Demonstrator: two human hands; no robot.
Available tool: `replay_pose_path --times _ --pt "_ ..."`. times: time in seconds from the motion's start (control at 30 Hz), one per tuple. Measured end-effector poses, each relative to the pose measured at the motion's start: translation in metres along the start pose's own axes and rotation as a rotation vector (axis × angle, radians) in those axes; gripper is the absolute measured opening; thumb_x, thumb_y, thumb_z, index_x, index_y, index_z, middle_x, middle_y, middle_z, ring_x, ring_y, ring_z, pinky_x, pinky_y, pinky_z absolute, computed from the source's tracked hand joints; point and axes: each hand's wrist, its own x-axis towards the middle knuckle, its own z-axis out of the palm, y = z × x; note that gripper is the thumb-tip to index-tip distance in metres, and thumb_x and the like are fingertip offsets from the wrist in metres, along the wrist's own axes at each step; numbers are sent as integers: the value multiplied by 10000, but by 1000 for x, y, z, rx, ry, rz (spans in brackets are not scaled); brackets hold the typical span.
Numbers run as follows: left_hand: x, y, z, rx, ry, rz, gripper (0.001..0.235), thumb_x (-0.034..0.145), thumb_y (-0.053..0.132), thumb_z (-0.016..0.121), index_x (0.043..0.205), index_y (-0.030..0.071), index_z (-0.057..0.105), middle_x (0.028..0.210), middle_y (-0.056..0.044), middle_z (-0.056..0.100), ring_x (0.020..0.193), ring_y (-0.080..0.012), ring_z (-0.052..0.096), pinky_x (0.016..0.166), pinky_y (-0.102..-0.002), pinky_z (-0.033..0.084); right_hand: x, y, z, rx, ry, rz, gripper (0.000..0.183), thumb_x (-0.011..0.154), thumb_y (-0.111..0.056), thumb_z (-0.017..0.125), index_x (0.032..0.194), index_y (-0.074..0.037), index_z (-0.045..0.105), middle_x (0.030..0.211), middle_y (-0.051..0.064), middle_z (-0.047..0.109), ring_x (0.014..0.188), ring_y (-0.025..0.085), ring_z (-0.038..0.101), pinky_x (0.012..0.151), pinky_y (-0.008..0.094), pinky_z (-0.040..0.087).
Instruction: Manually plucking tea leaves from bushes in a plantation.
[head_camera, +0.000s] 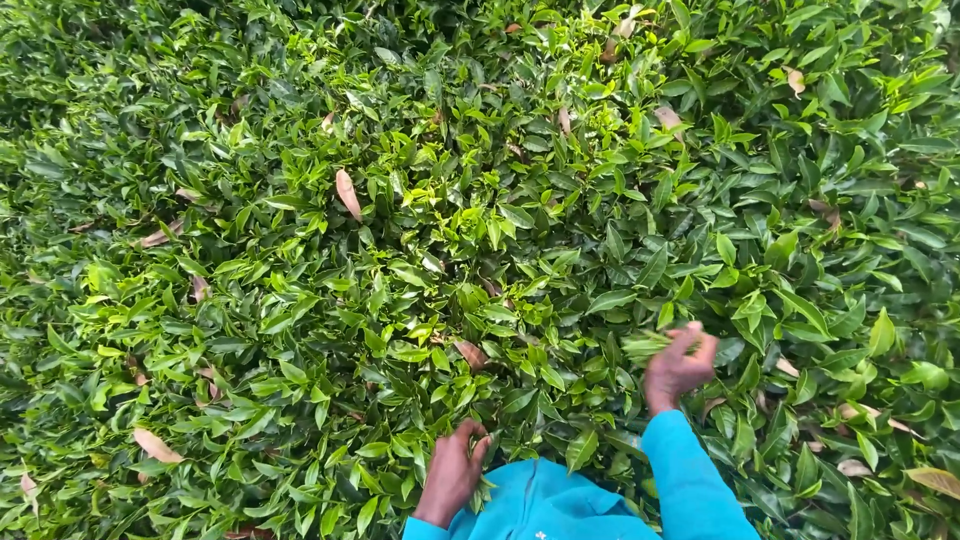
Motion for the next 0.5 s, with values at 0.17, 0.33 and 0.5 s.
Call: replay_pose_path --times 0.17,0.33,0.5 --pt "-2 3 2 59 -31 9 186 1135 267 663 1292 174 700 671 50 596 498 -68 445 464 -233 427 60 -38 6 60 -355 760 288 1183 -298 637 1312 -73 762 829 10 687 526 65 450 409 248 355" --pt "-5 -2 0 71 -17 -1 183 1126 291 670 1274 188 707 707 28 672 511 -70 494 511 -245 510 75 92 99 102 -229 1207 160 1137 -262 676 1099 -110 708 935 21 643 708 93 536 581 264 494" --pt "-3 -14 0 63 -21 -33 234 1130 278 654 1340 180 687 755 -17 737 496 -69 528 489 -244 553 58 22 56 281 -133 942 83 1043 -21 745 1110 -69 750 1189 96 778 1032 195 830 822 252 767"
